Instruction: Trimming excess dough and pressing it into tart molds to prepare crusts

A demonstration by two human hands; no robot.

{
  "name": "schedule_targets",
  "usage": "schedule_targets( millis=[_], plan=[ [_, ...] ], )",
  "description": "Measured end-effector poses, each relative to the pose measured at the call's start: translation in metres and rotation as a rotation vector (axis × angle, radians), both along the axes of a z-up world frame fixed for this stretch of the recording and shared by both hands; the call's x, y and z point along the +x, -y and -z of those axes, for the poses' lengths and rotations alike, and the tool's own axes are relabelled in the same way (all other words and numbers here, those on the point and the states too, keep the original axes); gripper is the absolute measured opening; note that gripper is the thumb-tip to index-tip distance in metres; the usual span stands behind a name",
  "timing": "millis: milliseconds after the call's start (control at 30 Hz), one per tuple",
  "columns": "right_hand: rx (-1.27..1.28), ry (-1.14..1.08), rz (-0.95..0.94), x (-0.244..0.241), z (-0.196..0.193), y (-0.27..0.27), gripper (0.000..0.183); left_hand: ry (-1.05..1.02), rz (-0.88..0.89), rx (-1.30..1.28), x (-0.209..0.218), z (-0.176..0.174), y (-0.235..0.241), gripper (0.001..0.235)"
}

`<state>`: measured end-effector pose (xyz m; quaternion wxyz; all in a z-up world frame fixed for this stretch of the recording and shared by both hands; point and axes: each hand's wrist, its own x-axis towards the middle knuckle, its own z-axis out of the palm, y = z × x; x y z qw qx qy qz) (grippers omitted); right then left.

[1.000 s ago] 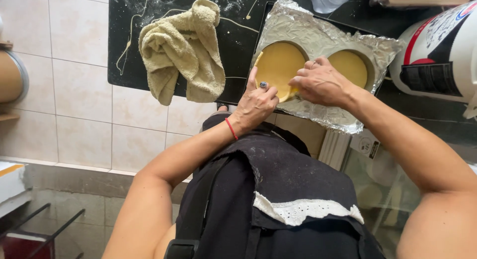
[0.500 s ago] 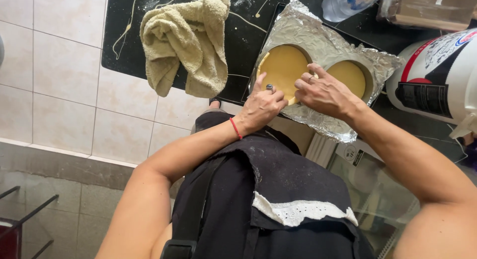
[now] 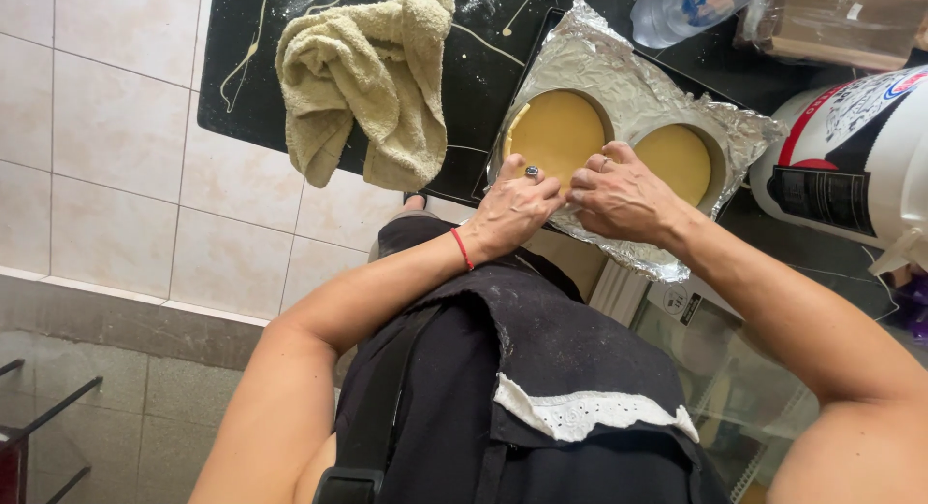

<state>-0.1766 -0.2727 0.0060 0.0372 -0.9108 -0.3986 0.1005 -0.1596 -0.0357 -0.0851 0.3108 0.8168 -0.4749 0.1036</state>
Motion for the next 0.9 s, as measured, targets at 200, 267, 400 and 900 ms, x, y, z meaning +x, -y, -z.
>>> schedule_targets(
  millis=[200,267,400,900],
  plan=[
    [-0.062,-0.014,-0.024,0.001,0.014,0.011,0.017,-0.019,0.004,0.027,0.002,-0.018,-0.005,0.011],
    [-0.117,-0.090,-0.045,0.007,-0.005,0.007,0.017,-0.046,0.011,0.070,0.003,-0.023,-0.007,0.014],
    [-0.269,-0.045,-0.098,0.020,-0.008,0.026,0.019,-0.057,0.001,0.076,0.006,-0.035,-0.006,0.008],
    [-0.361,-0.102,-0.229,0.051,-0.064,0.005,0.023,-0.172,0.019,0.176,0.005,-0.029,-0.001,0.012]
  ],
)
